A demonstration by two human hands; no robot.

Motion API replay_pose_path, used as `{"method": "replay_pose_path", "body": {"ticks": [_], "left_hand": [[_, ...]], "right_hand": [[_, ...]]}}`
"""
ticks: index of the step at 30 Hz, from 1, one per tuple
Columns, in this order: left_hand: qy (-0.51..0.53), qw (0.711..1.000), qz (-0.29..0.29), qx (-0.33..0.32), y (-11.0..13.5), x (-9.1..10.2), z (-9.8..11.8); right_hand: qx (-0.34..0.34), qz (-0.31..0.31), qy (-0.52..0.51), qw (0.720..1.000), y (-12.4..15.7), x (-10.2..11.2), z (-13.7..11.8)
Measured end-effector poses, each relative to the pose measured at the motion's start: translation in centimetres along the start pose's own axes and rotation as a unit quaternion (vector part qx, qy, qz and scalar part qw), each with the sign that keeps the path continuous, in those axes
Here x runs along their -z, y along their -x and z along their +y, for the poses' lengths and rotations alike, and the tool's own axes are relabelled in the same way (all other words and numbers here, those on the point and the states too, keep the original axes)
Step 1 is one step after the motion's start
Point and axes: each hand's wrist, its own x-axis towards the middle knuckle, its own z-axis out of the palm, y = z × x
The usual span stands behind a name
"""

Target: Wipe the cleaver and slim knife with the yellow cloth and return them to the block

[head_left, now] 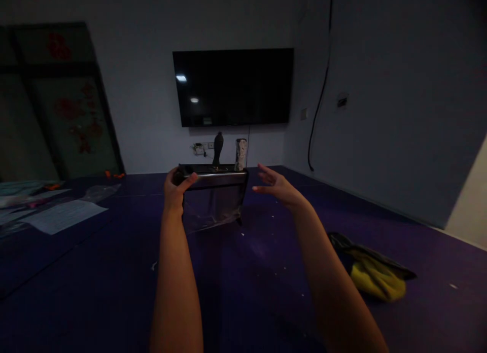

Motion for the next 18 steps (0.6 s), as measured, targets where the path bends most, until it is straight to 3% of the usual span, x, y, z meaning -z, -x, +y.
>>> {"method": "replay_pose_path", "body": {"ticks": [3, 6, 10, 18], "left_hand": [[-0.054, 0.996, 0.054, -0.05, -0.2, 0.8, -2.1], [-0.097, 0.987, 0.119, -0.046, -0.4, 2.0, -5.2], [-0.12, 0.974, 0.189, -0.045, -0.4, 3.4, -8.3], [-0.208, 0.954, 0.204, -0.077, -0.2, 4.7, -8.4]], "right_hand": [[-0.032, 0.045, 0.121, 0.991, 0.1, 2.4, 0.8], [-0.045, 0.075, 0.237, 0.968, 0.3, 4.6, 1.7], [-0.124, 0.109, 0.323, 0.932, 0.8, 7.0, 2.9], [-0.238, 0.162, 0.435, 0.853, 2.3, 11.4, 5.0]]}}
